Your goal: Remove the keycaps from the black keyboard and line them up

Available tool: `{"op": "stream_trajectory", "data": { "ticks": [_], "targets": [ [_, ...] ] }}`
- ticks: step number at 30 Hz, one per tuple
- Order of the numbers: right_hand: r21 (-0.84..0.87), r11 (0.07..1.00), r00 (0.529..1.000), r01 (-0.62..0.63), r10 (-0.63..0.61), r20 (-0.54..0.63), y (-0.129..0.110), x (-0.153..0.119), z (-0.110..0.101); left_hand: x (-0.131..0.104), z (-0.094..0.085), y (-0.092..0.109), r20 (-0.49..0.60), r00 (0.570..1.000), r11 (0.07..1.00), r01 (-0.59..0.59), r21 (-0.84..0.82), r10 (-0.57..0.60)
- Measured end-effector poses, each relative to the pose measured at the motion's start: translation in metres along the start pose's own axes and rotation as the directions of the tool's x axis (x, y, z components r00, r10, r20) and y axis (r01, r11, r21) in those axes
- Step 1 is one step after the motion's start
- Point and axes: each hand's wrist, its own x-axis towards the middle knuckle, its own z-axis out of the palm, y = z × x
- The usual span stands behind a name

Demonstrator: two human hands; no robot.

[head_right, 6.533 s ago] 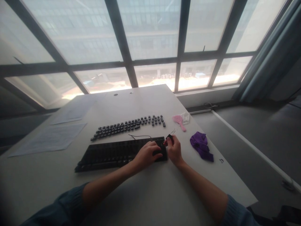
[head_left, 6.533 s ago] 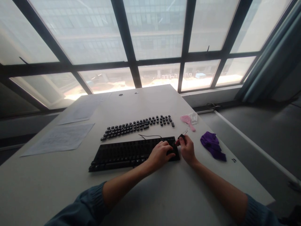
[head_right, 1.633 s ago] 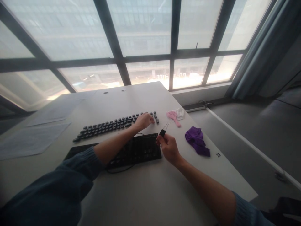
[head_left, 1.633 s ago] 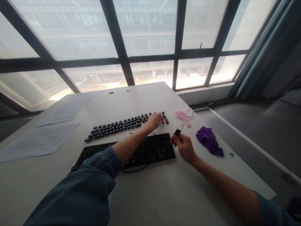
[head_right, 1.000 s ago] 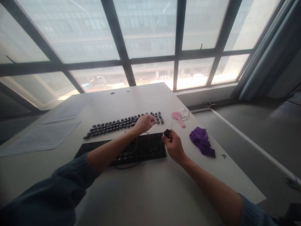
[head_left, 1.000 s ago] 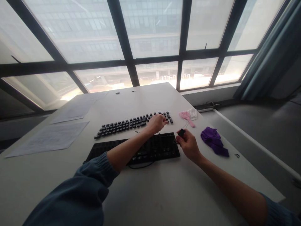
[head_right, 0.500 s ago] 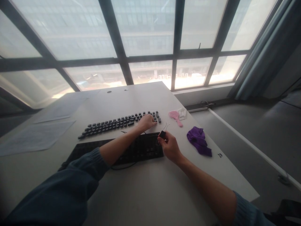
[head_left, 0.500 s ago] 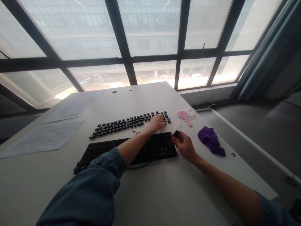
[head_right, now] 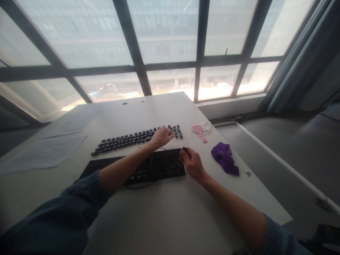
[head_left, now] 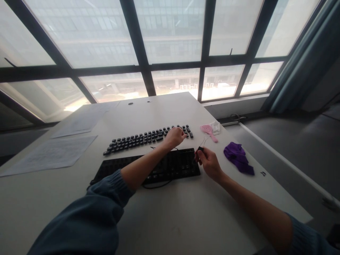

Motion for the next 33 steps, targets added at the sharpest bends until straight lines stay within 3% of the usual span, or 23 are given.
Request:
{"op": "stream_trajectory", "data": {
  "ticks": [6,10,13,18,25,33],
  "targets": [
    [0.002,1.000,0.997,-0.009,0.009,0.078,-0.002,-0.005,0.002,-0.073,-0.020,0.011,-0.091,0.972,0.966,-0.225,-0.128,0.215],
    [-0.018,1.000,1.000,0.012,-0.012,0.005,-0.003,-0.003,-0.001,-0.124,-0.012,0.026,-0.047,0.966,0.933,-0.259,-0.249,0.255],
    [0.012,1.000,1.000,0.017,-0.017,-0.012,-0.003,-0.004,-0.002,-0.145,-0.001,0.031,-0.074,0.963,0.922,-0.269,-0.278,0.258],
    [-0.082,0.996,0.990,0.025,-0.014,0.140,-0.003,-0.011,0.002,-0.153,0.014,0.029,-0.063,0.966,0.918,-0.259,-0.301,0.252],
    [-0.153,0.988,0.971,0.029,0.008,0.237,-0.001,-0.009,0.000,-0.155,0.026,0.025,-0.071,0.967,0.913,-0.256,-0.318,0.246],
    [-0.266,0.937,0.951,0.227,-0.154,0.268,-0.012,-0.019,-0.003,-0.157,0.023,0.026,-0.066,0.970,0.910,-0.243,-0.334,0.235]
  ]
}}
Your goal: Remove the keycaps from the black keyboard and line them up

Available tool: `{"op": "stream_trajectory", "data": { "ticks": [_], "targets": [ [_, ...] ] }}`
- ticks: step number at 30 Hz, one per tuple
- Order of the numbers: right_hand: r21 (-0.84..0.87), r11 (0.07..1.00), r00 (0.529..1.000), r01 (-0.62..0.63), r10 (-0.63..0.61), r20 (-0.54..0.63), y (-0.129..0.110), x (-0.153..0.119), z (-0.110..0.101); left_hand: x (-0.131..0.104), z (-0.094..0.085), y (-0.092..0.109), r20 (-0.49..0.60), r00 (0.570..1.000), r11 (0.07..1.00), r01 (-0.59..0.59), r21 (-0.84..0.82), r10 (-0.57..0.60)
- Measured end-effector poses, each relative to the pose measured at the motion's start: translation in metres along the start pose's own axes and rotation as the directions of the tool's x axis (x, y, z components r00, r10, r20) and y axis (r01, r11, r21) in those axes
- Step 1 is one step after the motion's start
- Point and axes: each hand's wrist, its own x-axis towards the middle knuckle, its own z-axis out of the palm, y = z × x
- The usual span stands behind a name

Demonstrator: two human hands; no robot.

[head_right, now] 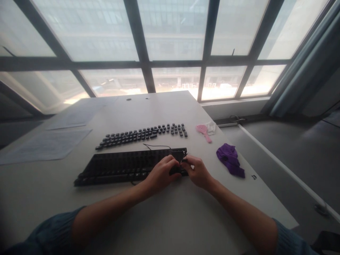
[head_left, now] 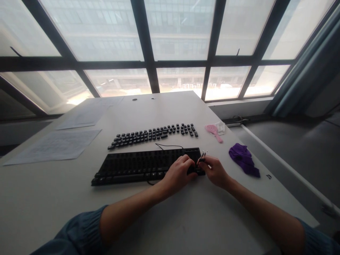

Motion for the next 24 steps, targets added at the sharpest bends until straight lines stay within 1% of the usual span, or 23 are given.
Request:
{"op": "stream_trajectory", "data": {
  "ticks": [3,8,10,12,15,18,21,24],
  "targets": [
    [0.002,1.000,1.000,-0.010,0.010,0.006,0.002,-0.001,-0.001,0.000,-0.001,0.001,-0.002,1.000,1.000,0.003,0.000,-0.003],
    [0.030,0.994,0.994,-0.106,0.104,0.046,0.012,0.001,0.001,0.000,0.000,0.001,-0.002,1.000,1.000,-0.004,0.029,0.005],
    [-0.009,0.996,0.995,-0.085,0.086,0.053,0.012,0.001,0.001,0.001,0.000,0.002,-0.003,1.000,0.999,-0.014,0.042,0.014],
    [-0.060,0.998,0.997,-0.026,0.030,0.068,0.009,0.001,0.000,0.001,-0.001,0.004,-0.005,1.000,0.998,-0.026,0.064,0.026],
    [-0.115,0.991,0.988,0.070,-0.053,0.144,0.001,0.002,-0.004,0.003,-0.003,0.008,-0.002,0.999,0.993,-0.034,0.109,0.034],
    [-0.132,0.986,0.977,0.102,-0.075,0.198,-0.002,0.002,-0.007,0.006,-0.001,0.008,-0.010,1.000,0.989,-0.024,0.143,0.025],
    [-0.111,0.990,0.982,0.086,-0.065,0.179,0.002,0.001,-0.005,0.007,0.003,0.006,-0.020,1.000,0.990,-0.015,0.143,0.019],
    [-0.076,0.994,0.992,0.073,-0.065,0.110,0.007,0.000,0.000,0.007,0.007,0.004,-0.021,1.000,0.990,-0.017,0.143,0.020]
  ]
}}
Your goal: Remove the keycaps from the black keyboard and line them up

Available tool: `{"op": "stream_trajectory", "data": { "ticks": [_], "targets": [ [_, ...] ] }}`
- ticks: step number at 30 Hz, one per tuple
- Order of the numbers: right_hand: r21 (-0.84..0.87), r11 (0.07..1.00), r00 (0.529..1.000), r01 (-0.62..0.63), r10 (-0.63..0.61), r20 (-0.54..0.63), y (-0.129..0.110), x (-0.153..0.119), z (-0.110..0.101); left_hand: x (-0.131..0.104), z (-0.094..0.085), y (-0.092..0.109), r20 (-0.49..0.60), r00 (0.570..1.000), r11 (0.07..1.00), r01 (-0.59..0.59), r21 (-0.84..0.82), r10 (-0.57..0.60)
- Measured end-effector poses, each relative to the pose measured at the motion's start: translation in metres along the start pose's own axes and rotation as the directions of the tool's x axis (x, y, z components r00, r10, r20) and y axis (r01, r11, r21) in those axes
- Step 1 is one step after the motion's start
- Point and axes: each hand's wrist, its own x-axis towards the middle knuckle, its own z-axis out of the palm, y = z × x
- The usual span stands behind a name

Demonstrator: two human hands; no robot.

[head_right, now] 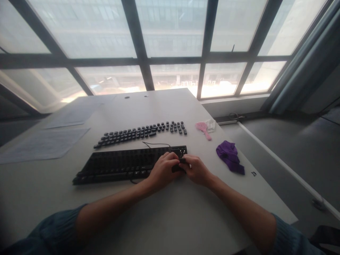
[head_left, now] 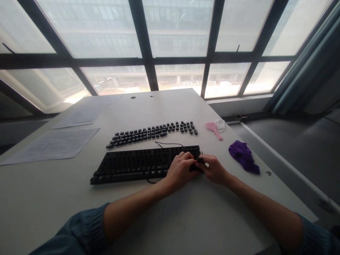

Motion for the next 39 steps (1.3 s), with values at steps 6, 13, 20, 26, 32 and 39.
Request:
{"op": "stream_trajectory", "data": {
  "ticks": [6,13,20,26,32,39],
  "targets": [
    [0.068,0.997,0.995,0.040,-0.033,-0.096,0.005,-0.002,0.008,-0.002,0.003,0.000,-0.004,1.000,1.000,0.004,0.027,-0.004],
    [0.101,0.992,0.994,0.080,-0.072,-0.087,0.005,-0.003,0.007,-0.002,0.001,0.003,0.026,0.999,0.996,-0.044,0.079,0.042],
    [0.258,0.955,0.980,-0.149,0.176,-0.088,0.006,0.000,0.003,-0.004,-0.001,0.006,0.024,0.999,0.996,-0.049,0.069,0.047],
    [0.154,0.986,0.986,-0.066,0.088,-0.140,0.002,0.000,0.004,-0.005,-0.001,0.005,-0.025,0.999,1.000,-0.024,-0.002,0.024],
    [0.018,0.999,0.973,-0.038,0.041,-0.226,-0.006,0.001,0.004,-0.004,-0.001,0.004,-0.115,0.993,0.996,-0.006,-0.094,-0.005],
    [0.184,0.968,0.942,-0.173,0.217,-0.255,-0.009,0.000,0.006,-0.005,-0.006,0.008,-0.133,0.989,0.993,-0.072,-0.089,0.060]
  ]
}}
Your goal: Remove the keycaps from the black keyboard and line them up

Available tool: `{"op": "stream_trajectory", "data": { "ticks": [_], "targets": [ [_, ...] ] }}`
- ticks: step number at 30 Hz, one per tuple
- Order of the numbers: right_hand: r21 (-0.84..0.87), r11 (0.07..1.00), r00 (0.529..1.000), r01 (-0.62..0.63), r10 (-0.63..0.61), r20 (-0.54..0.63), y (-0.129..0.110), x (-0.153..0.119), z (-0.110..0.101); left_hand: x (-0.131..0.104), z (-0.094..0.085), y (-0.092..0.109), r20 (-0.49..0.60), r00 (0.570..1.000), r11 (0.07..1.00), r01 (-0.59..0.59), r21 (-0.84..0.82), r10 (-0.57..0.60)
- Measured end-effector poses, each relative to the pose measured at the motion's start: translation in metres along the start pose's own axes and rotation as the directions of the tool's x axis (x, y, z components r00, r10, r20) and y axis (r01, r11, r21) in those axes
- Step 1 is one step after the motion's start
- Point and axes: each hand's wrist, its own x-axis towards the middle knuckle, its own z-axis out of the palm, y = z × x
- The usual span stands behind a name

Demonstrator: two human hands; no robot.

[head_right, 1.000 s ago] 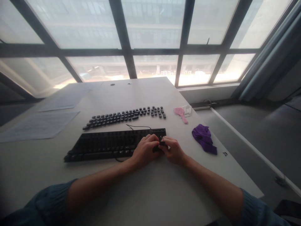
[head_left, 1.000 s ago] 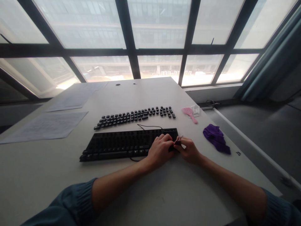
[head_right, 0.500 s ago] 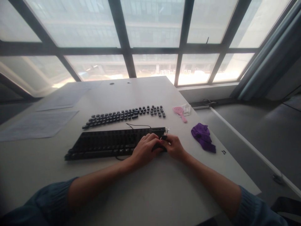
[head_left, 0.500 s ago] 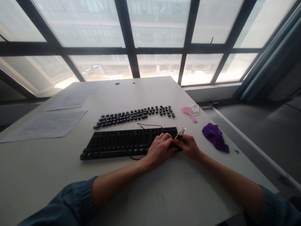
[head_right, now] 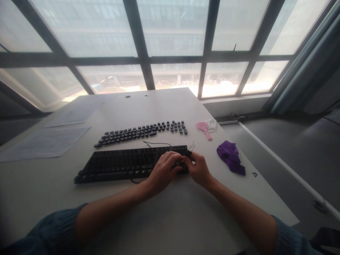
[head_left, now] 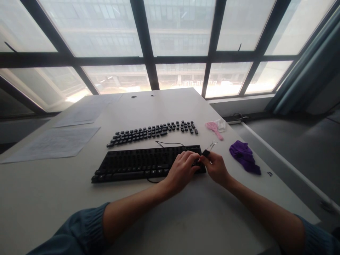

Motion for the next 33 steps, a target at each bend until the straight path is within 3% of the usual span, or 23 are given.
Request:
{"op": "stream_trajectory", "data": {
  "ticks": [6,11,14,18,21,25,29,33],
  "targets": [
    [0.119,0.991,0.997,-0.062,0.068,-0.040,0.006,0.000,0.004,0.003,-0.008,0.002,0.019,0.993,0.983,-0.119,0.142,0.117],
    [0.111,0.991,0.995,-0.078,0.084,-0.045,0.005,0.000,0.004,0.004,-0.004,-0.001,0.030,0.998,0.996,-0.059,0.066,0.058],
    [0.120,0.988,0.993,-0.099,0.106,-0.052,0.000,0.002,0.002,0.002,-0.001,-0.001,0.044,0.995,0.994,-0.092,0.057,0.089],
    [0.147,0.983,0.990,-0.107,0.119,-0.074,-0.004,0.004,0.001,0.008,-0.012,0.002,0.025,0.995,0.995,-0.095,-0.033,0.096],
    [0.167,0.979,0.986,-0.114,0.131,-0.099,-0.005,0.006,0.000,0.028,-0.032,-0.002,-0.040,0.999,0.993,0.033,-0.112,-0.037],
    [0.191,0.977,0.986,-0.095,0.119,-0.120,-0.003,0.009,-0.003,0.073,-0.048,-0.025,-0.067,0.983,0.984,0.166,-0.071,-0.170],
    [0.194,0.978,0.986,-0.079,0.106,-0.131,0.002,0.011,-0.006,0.113,-0.033,-0.053,0.032,0.978,0.978,0.206,0.045,-0.208],
    [0.201,0.977,0.985,-0.068,0.098,-0.145,0.005,0.013,-0.008,0.132,-0.005,-0.069,0.109,0.959,0.953,0.239,0.184,-0.262]
  ]
}}
